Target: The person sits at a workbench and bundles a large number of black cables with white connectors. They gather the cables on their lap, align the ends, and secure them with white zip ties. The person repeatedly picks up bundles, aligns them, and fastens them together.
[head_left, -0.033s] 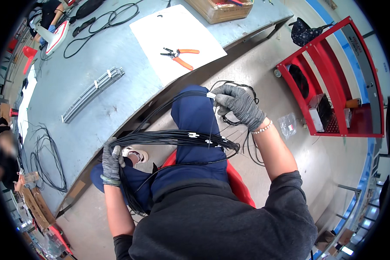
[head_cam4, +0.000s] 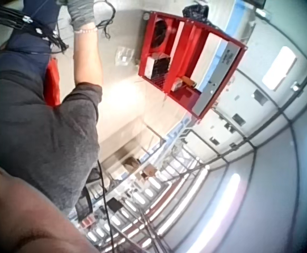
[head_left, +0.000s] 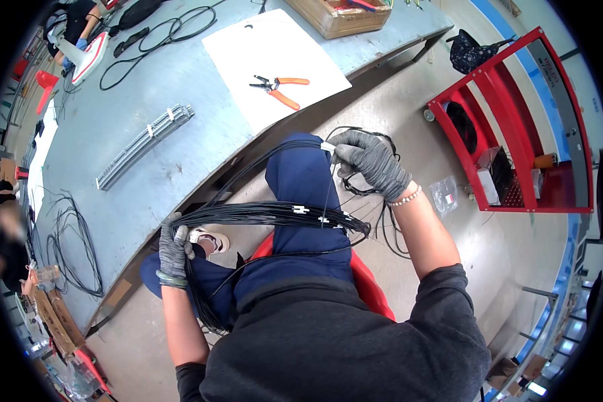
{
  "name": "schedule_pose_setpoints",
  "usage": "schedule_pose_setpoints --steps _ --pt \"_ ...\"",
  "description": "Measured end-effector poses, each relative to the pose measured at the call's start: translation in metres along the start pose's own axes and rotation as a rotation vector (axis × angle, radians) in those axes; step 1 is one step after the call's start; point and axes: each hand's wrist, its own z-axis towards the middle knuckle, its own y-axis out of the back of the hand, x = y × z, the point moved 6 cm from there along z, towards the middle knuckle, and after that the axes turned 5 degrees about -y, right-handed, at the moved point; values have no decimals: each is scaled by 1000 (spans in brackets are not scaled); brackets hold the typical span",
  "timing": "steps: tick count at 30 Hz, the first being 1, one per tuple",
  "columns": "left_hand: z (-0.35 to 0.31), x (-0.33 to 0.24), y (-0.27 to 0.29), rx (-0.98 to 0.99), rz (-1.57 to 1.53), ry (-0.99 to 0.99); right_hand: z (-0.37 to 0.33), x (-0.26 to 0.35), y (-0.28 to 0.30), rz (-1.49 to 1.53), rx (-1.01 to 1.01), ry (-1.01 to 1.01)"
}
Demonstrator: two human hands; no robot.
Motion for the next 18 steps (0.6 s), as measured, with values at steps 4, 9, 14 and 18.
schedule_pose_setpoints --steps 4,9,14,18 --pt "-19 -17 -2 -17 14 0 10 -1 1 113 73 3" --pt "-58 -37 5 53 52 12 9 3 -12 -135 5 105" --pt "-88 3 17 33 -97 -2 11 8 -33 -424 -46 227" --pt "-96 55 30 69 -77 20 14 15 -48 -695 -105 280"
